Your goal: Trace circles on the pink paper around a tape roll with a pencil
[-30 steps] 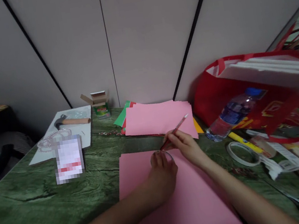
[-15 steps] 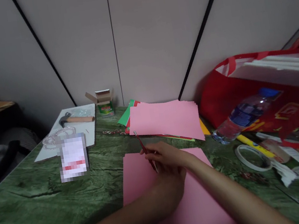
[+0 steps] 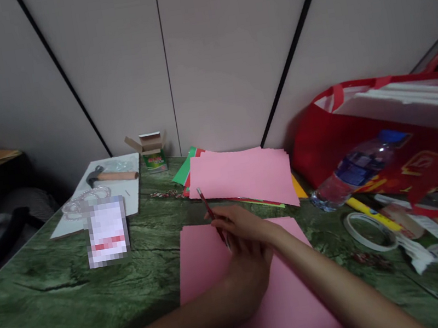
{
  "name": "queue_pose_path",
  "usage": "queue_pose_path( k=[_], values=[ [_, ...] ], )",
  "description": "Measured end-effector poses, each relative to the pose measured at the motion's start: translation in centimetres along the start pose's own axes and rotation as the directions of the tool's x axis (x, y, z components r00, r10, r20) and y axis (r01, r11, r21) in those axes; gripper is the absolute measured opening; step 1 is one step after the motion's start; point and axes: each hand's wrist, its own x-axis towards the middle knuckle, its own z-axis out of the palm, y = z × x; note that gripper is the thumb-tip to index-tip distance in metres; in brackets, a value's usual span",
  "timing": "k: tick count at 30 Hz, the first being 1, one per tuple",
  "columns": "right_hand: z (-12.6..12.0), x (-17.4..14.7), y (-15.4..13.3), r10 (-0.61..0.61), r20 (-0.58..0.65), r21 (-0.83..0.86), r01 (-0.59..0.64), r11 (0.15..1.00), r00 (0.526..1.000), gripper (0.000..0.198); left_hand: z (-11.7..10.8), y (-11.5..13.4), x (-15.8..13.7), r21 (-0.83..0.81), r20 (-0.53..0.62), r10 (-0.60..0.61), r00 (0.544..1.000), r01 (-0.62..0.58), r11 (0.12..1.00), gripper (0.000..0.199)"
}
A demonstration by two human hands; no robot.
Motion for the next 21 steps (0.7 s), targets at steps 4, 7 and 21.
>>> queue_pose_path(
  k=[4, 7, 21],
  values=[
    [0.0, 0.4, 0.8, -0.005, -0.074, -0.005, 0.005, 1.000, 0.997, 0.017, 0.1, -0.1, 0.1, 0.004, 0.007, 0.004, 1.000, -0.004, 1.000, 0.050],
    [-0.1, 0.6, 1.6, -0.010, -0.135, -0.048, 0.004, 0.999, 0.991, 0.016, -0.2, -0.2, 0.2, -0.005, 0.020, 0.007, 1.000, -0.007, 1.000, 0.044],
    [-0.7, 0.7, 4.8, 0.083, -0.369, 0.065, -0.063, 0.996, 0.926, 0.012, -0.7, -0.2, 0.4, -0.026, 0.056, -0.012, 0.998, 0.014, 1.000, 0.039]
  ],
)
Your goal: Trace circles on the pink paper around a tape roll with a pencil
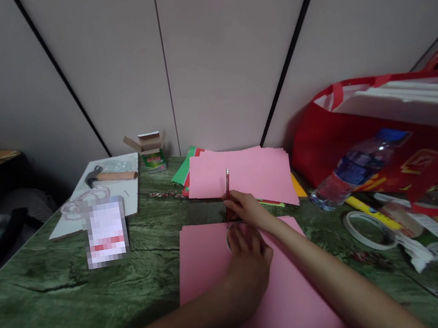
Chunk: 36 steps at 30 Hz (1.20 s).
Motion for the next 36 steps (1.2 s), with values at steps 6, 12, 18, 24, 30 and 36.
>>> queue_pose_path(
  k=[6, 12, 18, 24, 30, 36],
  values=[
    [-0.5, -0.2, 1.4, 0.035, -0.053, 0.078, -0.031, 0.996, 0.998, 0.019, -0.3, -0.2, -0.1, 0.036, -0.031, 0.012, 0.999, -0.011, 0.999, 0.038],
    [-1.0, -0.5, 2.5, 0.073, -0.107, 0.085, -0.064, 0.994, 0.992, 0.027, -0.1, 0.0, 0.0, 0.064, -0.028, -0.003, 1.000, 0.004, 0.998, 0.037],
    [-1.8, -1.0, 3.2, 0.098, -0.145, 0.055, -0.091, 0.994, 0.985, 0.030, 0.2, 0.1, -0.2, 0.094, -0.088, -0.007, 0.996, 0.015, 0.995, 0.037],
    [-3.0, -2.0, 3.6, 0.111, -0.184, 0.046, -0.104, 0.993, 0.977, 0.034, 0.1, 0.0, -0.2, 0.079, -0.077, -0.005, 0.997, 0.011, 0.997, 0.041],
    [-5.0, -5.3, 4.2, 0.172, -0.326, 0.208, -0.106, 0.972, 0.930, 0.041, 0.0, -0.1, -0.1, 0.027, -0.055, -0.019, 0.998, 0.021, 0.999, 0.044],
    [-6.4, -10.9, 5.8, 0.288, -0.607, 0.285, -0.136, 0.949, 0.741, 0.045, -1.7, -1.1, -0.1, -0.003, 0.014, 0.039, 0.999, -0.039, 0.999, 0.039]
  ],
)
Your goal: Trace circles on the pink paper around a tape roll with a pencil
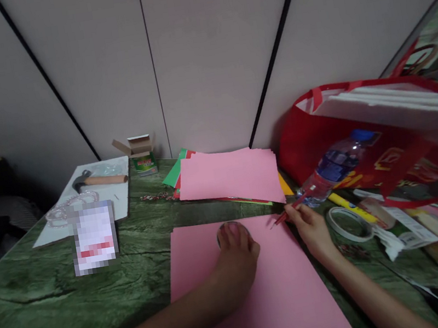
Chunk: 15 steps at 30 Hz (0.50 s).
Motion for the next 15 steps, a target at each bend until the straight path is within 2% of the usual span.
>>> queue_pose_path(
  k=[4, 8, 11, 15],
  values=[
    [-1.4, -2.7, 1.1, 0.061, -0.121, 0.060, -0.054, 0.997, 0.991, 0.043, -1.9, -1.5, 0.4, -0.013, 0.048, 0.067, 0.997, -0.067, 0.998, 0.029],
    [-1.2, -4.2, 1.1, 0.069, -0.101, 0.065, -0.063, 0.996, 0.992, 0.042, -2.9, -3.1, 0.9, -0.190, 0.120, 0.146, 0.982, -0.122, 0.974, 0.018],
    [-0.9, -4.4, 0.9, 0.068, -0.092, 0.077, -0.061, 0.995, 0.993, 0.042, -2.9, -4.0, 1.0, -0.272, 0.109, 0.139, 0.984, -0.105, 0.957, 0.007],
    [-0.2, -4.5, 0.6, 0.076, -0.116, 0.107, -0.063, 0.992, 0.990, 0.042, -3.1, -5.0, 0.9, -0.331, 0.147, 0.134, 0.980, -0.079, 0.940, 0.032]
  ],
)
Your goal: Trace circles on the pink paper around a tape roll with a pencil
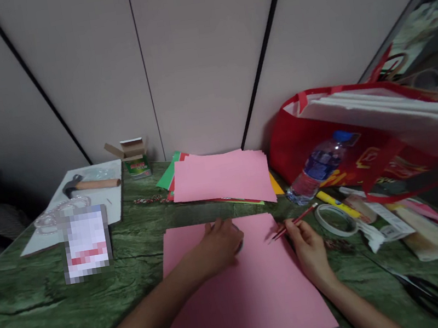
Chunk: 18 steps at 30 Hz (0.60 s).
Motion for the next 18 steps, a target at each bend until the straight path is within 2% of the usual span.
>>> queue_pose_path(
  k=[5, 10, 13, 18],
  values=[
    [2.1, -1.0, -0.9, -0.035, 0.035, 0.018, 0.034, 0.999, 0.999, 0.039, -1.2, -1.0, -0.4, 0.020, 0.114, -0.070, 0.991, 0.069, 0.997, 0.049],
    [4.1, -1.4, -1.5, -0.044, 0.064, 0.037, 0.042, 0.998, 0.997, 0.039, -1.8, -1.9, -0.5, 0.070, 0.175, -0.150, 0.973, 0.139, 0.988, 0.062],
    [4.4, -1.4, -1.5, -0.039, 0.059, 0.018, 0.038, 0.999, 0.997, 0.038, -2.0, -2.1, -0.5, 0.036, 0.200, -0.202, 0.959, 0.199, 0.979, 0.071],
    [4.4, -1.4, -1.5, -0.023, 0.042, 0.061, 0.020, 0.998, 0.999, 0.038, -2.2, -2.1, -0.4, 0.025, 0.170, -0.234, 0.957, 0.233, 0.972, 0.088]
  ],
)
